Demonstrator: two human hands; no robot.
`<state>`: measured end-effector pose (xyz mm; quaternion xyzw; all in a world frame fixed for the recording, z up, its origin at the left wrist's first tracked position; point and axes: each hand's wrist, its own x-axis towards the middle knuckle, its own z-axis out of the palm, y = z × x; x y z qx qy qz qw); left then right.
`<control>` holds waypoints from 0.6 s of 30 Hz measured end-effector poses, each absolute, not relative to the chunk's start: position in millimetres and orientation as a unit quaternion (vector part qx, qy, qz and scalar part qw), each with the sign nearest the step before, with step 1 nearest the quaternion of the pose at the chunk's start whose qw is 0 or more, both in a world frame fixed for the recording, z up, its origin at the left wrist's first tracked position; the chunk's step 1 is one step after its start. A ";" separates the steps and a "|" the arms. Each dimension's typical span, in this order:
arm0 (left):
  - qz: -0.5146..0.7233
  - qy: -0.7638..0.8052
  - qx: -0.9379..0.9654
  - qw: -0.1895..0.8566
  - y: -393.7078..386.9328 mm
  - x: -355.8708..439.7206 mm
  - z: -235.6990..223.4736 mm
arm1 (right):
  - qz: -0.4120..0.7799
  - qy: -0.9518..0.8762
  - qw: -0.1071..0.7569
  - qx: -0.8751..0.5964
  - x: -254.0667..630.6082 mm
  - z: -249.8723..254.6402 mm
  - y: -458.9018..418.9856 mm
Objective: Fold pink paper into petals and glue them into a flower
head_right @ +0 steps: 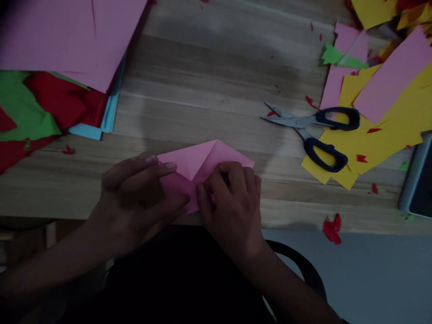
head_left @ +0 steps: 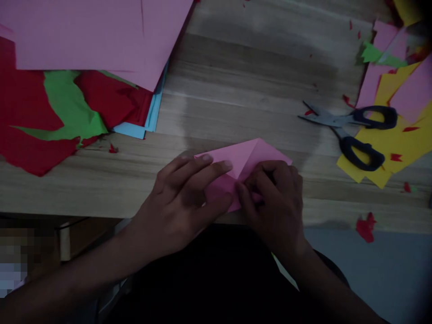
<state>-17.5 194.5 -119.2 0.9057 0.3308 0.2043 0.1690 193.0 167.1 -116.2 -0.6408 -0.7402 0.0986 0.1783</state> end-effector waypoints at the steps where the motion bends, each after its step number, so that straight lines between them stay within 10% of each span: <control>1: 0.193 0.322 0.910 0.176 195.0 -16.9 -119.2 | 0.099 -0.741 0.178 -0.640 193.4 -116.5 167.1; 18: 0.121 0.287 0.919 0.240 205.0 -22.1 -113.1 | 0.098 -0.743 0.170 -0.640 194.1 -115.9 166.8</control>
